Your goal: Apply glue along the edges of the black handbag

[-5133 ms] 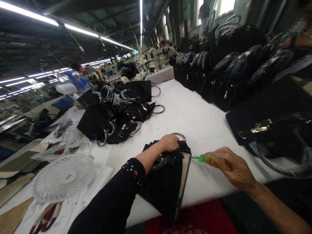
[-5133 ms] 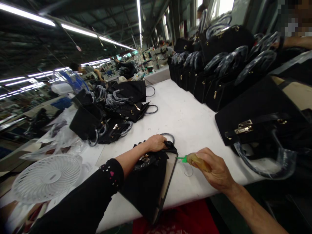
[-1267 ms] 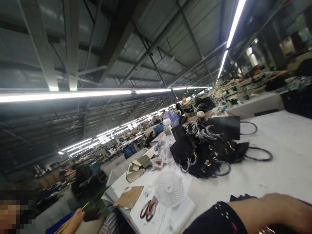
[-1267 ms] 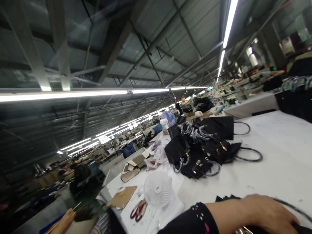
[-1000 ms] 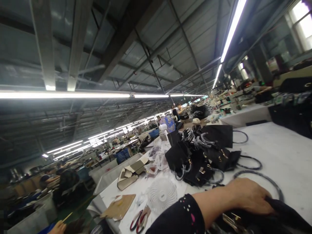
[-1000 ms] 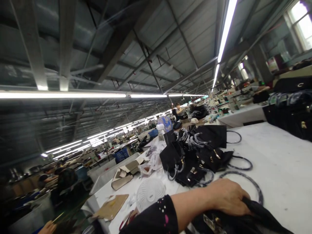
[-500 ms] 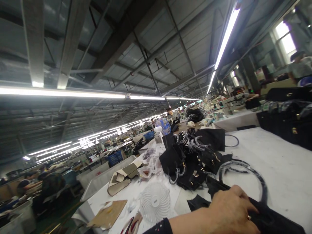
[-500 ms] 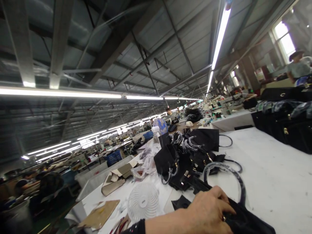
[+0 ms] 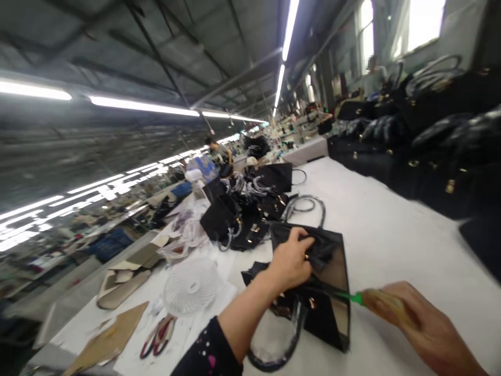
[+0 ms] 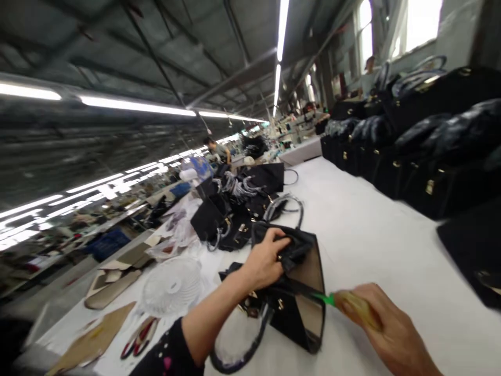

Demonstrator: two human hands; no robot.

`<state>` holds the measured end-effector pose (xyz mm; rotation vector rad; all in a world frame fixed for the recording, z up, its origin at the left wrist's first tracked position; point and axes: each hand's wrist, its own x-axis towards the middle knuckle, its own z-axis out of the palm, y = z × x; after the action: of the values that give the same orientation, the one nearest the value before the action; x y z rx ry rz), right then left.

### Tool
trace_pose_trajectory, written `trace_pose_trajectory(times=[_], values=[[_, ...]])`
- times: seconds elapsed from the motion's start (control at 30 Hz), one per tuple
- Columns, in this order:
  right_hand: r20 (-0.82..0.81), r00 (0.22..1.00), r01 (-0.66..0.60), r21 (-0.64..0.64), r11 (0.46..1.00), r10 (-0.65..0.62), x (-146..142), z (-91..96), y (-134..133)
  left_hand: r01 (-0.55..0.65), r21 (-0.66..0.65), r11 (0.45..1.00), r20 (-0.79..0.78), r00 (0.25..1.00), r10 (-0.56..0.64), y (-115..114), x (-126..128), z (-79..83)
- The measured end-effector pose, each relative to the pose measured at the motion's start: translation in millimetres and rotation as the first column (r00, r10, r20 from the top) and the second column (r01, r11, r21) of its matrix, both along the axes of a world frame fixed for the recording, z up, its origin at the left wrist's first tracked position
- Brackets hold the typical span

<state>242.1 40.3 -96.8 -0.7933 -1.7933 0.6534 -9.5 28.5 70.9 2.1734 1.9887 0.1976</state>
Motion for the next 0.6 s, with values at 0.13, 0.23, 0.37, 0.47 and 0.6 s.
trace_pose_trajectory(times=[0.13,0.23,0.37,0.47,0.6], values=[[0.054,0.998,-0.013,-0.093,0.996,0.018,15,-4.0,-7,0.048,0.024,0.999,0.012,0.999,-0.049,6,-4,-1.2],[0.044,0.999,-0.022,-0.107,0.994,0.027,14,0.4,-4,0.057,0.012,0.998,-0.009,0.998,-0.057,5,-4,1.2],[0.041,0.998,-0.052,-0.110,0.993,0.057,20,1.0,-7,0.036,0.011,0.999,-0.029,0.999,-0.035,3,-2,3.1],[0.030,0.999,-0.025,-0.096,0.995,0.028,25,-1.0,-11,0.022,0.029,0.999,-0.049,0.999,-0.021,0,0,1.9],[0.064,0.995,-0.075,-0.103,0.992,0.082,26,3.6,-14,0.013,0.025,1.000,-0.052,0.999,-0.012,-2,2,1.0]])
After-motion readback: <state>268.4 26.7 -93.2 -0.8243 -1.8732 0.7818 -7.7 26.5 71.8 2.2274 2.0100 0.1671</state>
